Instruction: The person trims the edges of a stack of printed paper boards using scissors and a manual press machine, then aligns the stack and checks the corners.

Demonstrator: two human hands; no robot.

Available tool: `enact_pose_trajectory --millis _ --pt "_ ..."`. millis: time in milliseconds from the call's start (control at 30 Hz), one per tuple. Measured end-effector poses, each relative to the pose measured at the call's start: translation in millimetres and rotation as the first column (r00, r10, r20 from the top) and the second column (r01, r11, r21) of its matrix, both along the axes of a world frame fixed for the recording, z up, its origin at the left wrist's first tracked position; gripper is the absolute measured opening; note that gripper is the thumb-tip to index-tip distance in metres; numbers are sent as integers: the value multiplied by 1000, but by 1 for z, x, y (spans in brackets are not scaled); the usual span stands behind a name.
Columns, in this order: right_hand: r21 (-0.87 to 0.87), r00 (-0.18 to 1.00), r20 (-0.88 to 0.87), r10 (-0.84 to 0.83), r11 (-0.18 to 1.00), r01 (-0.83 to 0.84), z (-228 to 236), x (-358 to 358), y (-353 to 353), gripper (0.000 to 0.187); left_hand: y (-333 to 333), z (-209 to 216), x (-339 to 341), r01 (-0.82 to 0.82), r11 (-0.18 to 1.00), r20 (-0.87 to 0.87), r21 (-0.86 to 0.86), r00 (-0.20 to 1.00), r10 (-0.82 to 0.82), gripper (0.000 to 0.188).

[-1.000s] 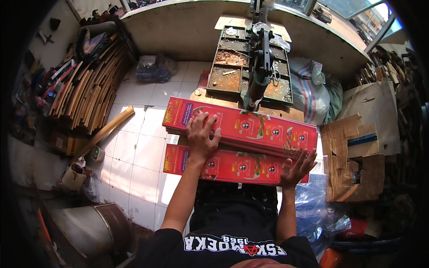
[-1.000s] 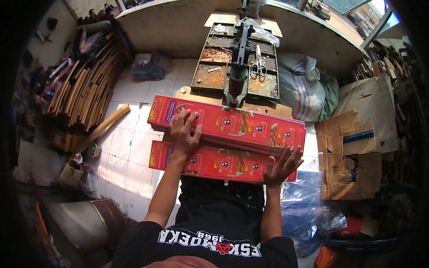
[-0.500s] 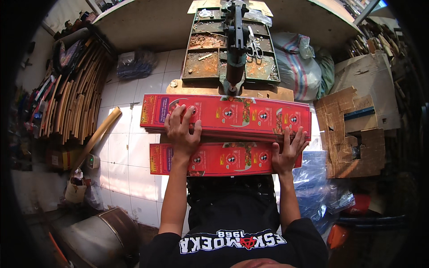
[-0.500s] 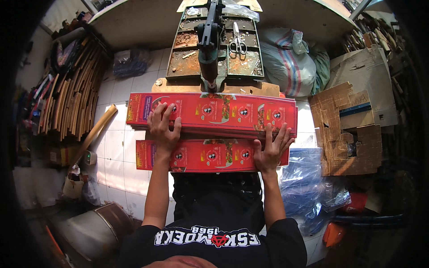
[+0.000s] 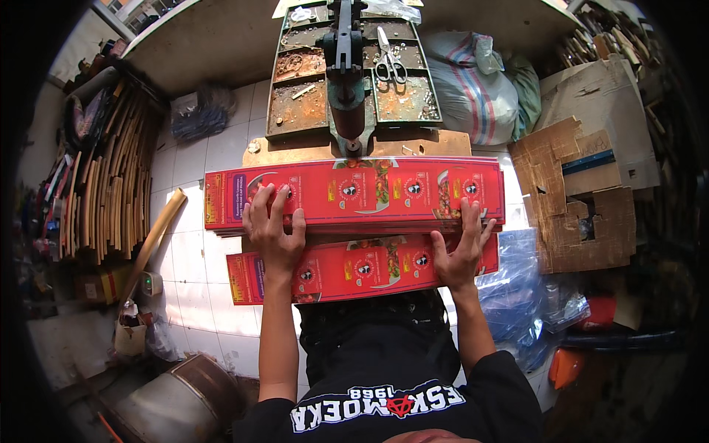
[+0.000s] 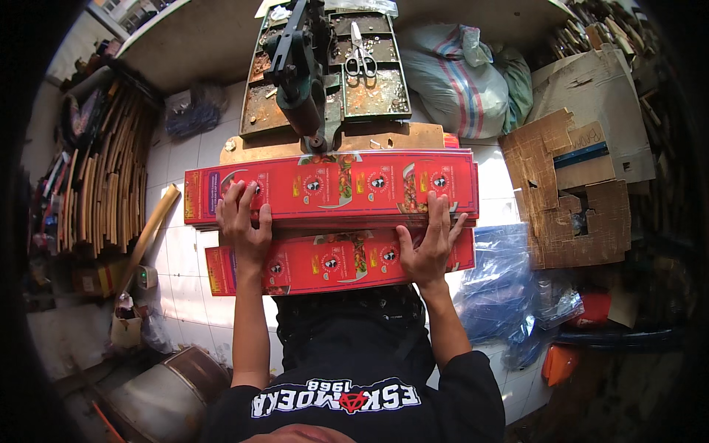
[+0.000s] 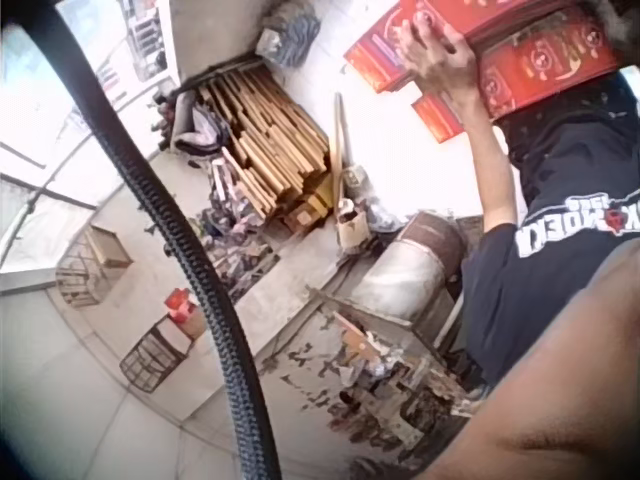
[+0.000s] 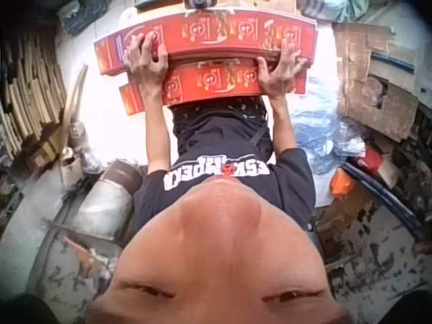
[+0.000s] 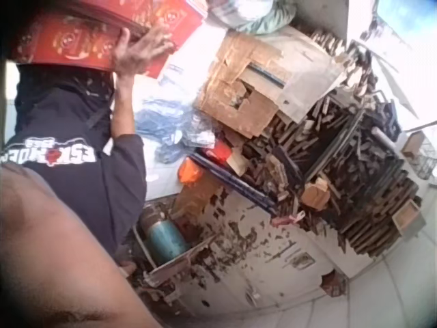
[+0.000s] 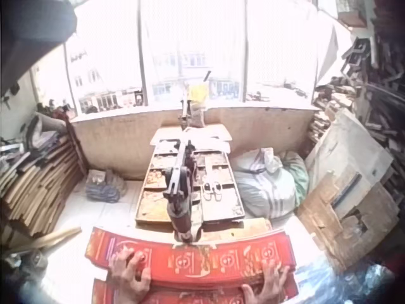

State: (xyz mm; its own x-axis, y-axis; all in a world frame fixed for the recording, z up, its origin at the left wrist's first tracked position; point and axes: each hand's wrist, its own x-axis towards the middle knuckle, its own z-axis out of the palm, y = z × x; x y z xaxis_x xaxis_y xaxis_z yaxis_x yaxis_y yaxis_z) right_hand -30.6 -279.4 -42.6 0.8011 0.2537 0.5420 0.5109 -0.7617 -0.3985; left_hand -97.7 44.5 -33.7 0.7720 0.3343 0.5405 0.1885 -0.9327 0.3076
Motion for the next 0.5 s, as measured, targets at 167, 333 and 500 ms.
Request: enact_pose_trajectory --millis 167,333,500 --pt "21 999 45 0 1000 -1 -5 -13 1 72 -1 4 0 -17 1000 -34 -26 999 16 43" --pt "-65 1000 30 -8 998 10 -12 -10 -3 69 -2 2 3 -13 999 -49 -37 999 11 45" --pt "-171 995 -100 -15 985 -2 -19 3 7 78 -2 4 4 -15 999 -65 -41 998 12 45"
